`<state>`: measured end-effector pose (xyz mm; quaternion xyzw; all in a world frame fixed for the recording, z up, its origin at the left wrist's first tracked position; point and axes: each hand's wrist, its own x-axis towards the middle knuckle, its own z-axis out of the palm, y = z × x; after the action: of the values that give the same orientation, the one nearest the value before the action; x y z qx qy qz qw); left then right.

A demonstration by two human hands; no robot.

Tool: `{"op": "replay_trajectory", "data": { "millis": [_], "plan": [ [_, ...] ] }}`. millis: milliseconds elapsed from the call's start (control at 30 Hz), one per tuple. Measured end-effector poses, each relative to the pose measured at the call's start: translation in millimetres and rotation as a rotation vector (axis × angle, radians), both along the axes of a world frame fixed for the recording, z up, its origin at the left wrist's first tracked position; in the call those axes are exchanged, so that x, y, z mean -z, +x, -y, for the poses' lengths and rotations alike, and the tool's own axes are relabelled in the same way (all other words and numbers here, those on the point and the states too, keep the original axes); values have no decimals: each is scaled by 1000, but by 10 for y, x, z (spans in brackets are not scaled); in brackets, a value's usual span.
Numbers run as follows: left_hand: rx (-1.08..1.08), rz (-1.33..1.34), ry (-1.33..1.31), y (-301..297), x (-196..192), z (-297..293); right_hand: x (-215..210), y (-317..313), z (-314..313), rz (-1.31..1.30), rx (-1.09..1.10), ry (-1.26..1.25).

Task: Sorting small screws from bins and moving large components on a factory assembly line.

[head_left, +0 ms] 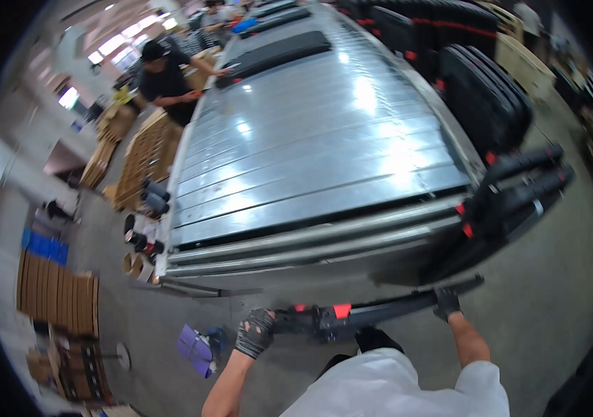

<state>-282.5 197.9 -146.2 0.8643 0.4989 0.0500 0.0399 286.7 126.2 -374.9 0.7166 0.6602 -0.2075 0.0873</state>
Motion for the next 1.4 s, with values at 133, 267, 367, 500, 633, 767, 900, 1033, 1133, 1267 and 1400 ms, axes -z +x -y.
{"op": "replay_trajectory", "data": {
  "millis": [133, 267, 367, 500, 633, 767, 900, 1033, 1133, 1267, 1400],
  "plan": [
    [-49, 77, -80, -280, 119, 14, 577, -95, -279, -38, -91, -94],
    [-145, 44, -96, -693, 494, 64, 699, -334, -509, 41, -412, -192],
    [-208, 65, -137, -1022, 622, -97, 689, -559, -651, 58, -460, -326],
    [-301, 50, 14, -1957, 886, -209, -30, -1325, -1123, 68, -592, -429],
    [-382, 33, 74, -3191, 721, -623, -1355, -2423, -1787, -3, -651, -448],
    [-488, -98, 7, -4051, -76, -1373, -2647, -3208, -2443, -63, -642, -342],
    [-314, 39, -80, -4543, -766, -2488, -3536, -3692, -3508, 38, -751, -170],
    [-604, 73, -203, -4369, -847, -3886, -3645, -3726, -4684, 56, -600, -114],
    [-632, -19, 103, -4588, -262, -4659, -3141, -3783, -5460, 43, -367, 13],
    [-518, 331, 255, -3367, 228, -4451, -1671, -3551, -5152, 0, -169, 1008],
    [13, 672, -497, -2951, 586, -2666, -1635, -3887, -3376, -387, -242, 444]
  ]
}}
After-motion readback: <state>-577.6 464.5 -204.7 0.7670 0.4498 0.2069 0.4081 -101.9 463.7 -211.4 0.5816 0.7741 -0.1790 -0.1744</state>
